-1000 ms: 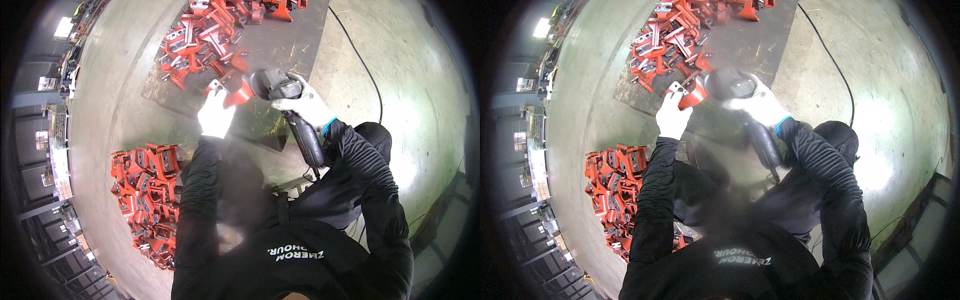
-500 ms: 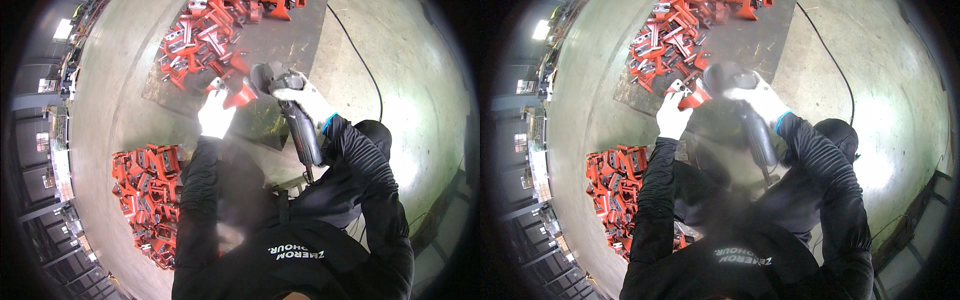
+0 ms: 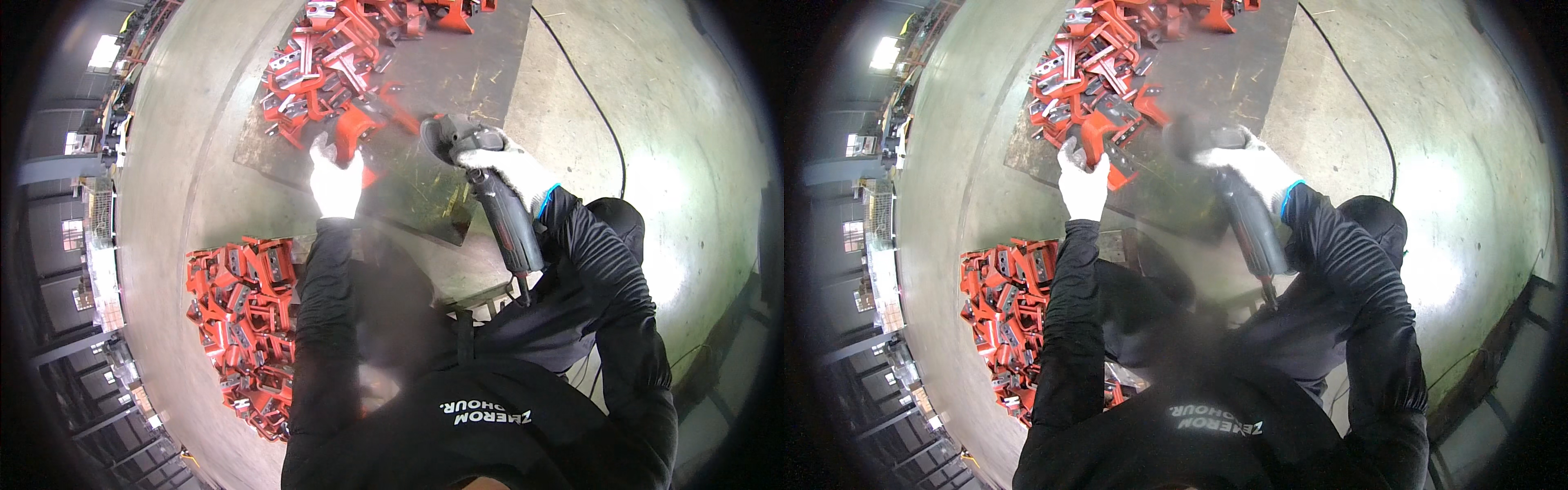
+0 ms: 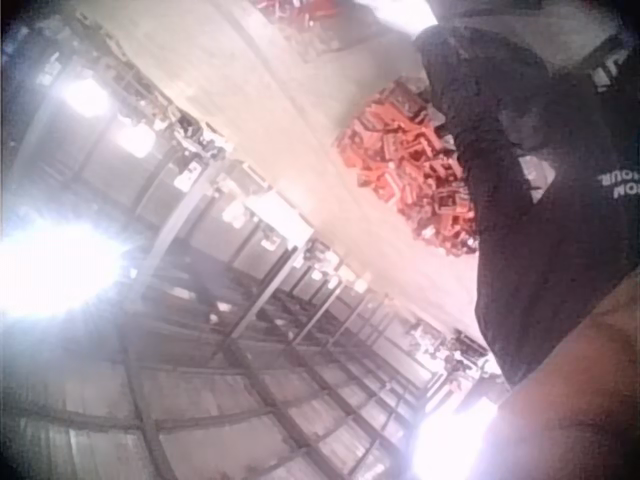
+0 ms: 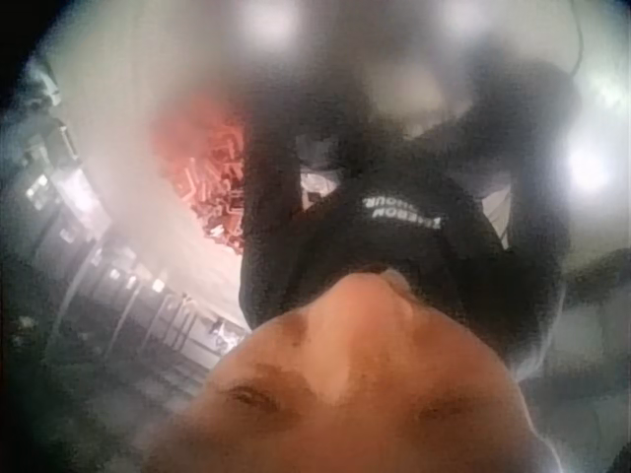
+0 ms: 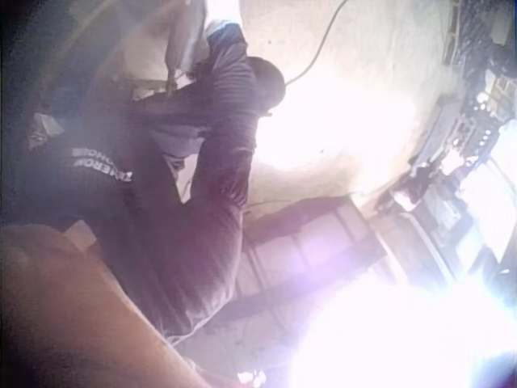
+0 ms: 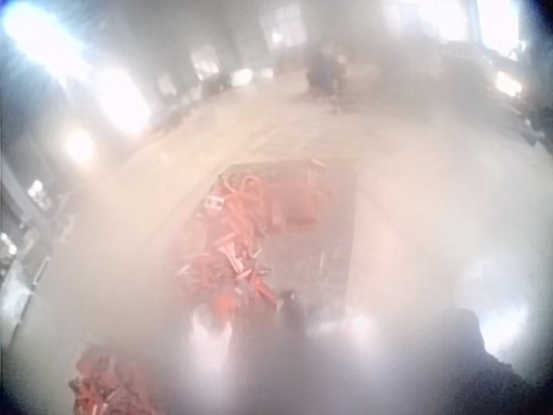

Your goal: The person uses an angle grinder to smooth the edges of red metal parts. They pick up each part from a pile, grind it, and place it on a work surface, repeating this process throughout the clip.

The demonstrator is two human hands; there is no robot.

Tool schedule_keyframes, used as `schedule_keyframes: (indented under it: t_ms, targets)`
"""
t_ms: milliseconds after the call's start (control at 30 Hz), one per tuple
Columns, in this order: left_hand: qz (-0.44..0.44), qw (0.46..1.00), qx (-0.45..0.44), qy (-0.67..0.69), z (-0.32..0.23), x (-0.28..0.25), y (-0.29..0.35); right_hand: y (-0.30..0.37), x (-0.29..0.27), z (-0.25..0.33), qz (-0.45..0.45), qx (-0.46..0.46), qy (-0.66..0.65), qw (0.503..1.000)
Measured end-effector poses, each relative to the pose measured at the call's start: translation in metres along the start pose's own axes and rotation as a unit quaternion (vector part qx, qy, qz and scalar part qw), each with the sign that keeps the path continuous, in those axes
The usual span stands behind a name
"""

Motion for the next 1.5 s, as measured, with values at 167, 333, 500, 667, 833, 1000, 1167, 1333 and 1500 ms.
schedule_keyframes:
  t_ms: [167,333,500,667,833,1000,1167,1333,1500]
  targets:
    - [0.035,0.998,-0.033,-0.048,-0.026,0.004,0.016,-0.014,-0.009,0.022,-0.047,-0.111,0.093,0.988]
    - [0.195,0.883,-0.254,0.342,0.001,0.050,0.061,-0.016,0.005,0.039,-0.052,-0.183,0.210,0.959]
    - [0.229,0.791,-0.310,0.475,-0.023,0.065,0.082,-0.019,0.023,0.043,-0.033,-0.215,0.221,0.951]
    - [0.248,0.815,-0.300,0.428,-0.019,0.069,0.084,-0.020,0.031,0.044,-0.029,-0.212,0.226,0.950]
    - [0.265,0.860,-0.197,0.389,-0.004,0.059,0.077,-0.018,0.024,0.029,-0.025,-0.156,0.128,0.979]
    - [0.255,0.820,-0.205,0.469,0.012,0.062,0.078,-0.013,0.016,0.026,-0.059,-0.135,0.137,0.979]
    - [0.271,0.772,-0.267,0.509,-0.004,0.070,0.083,0.002,0.032,0.044,-0.067,-0.253,0.297,0.918]
    - [0.312,0.650,-0.330,0.609,-0.030,0.090,0.099,0.014,0.056,0.042,-0.076,-0.297,0.518,0.799]
    - [0.328,0.626,-0.362,0.608,-0.042,0.100,0.112,0.012,0.064,0.038,-0.056,-0.373,0.569,0.731]
Point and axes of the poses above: each hand's wrist, its own y-axis away from the middle knuckle, its own x-axis out of the palm, z = x × y, the point moved 9 cm from there along -y, towards the middle knuckle, and after that the axes turned 9 degrees about -y, right-handed, at the moved point
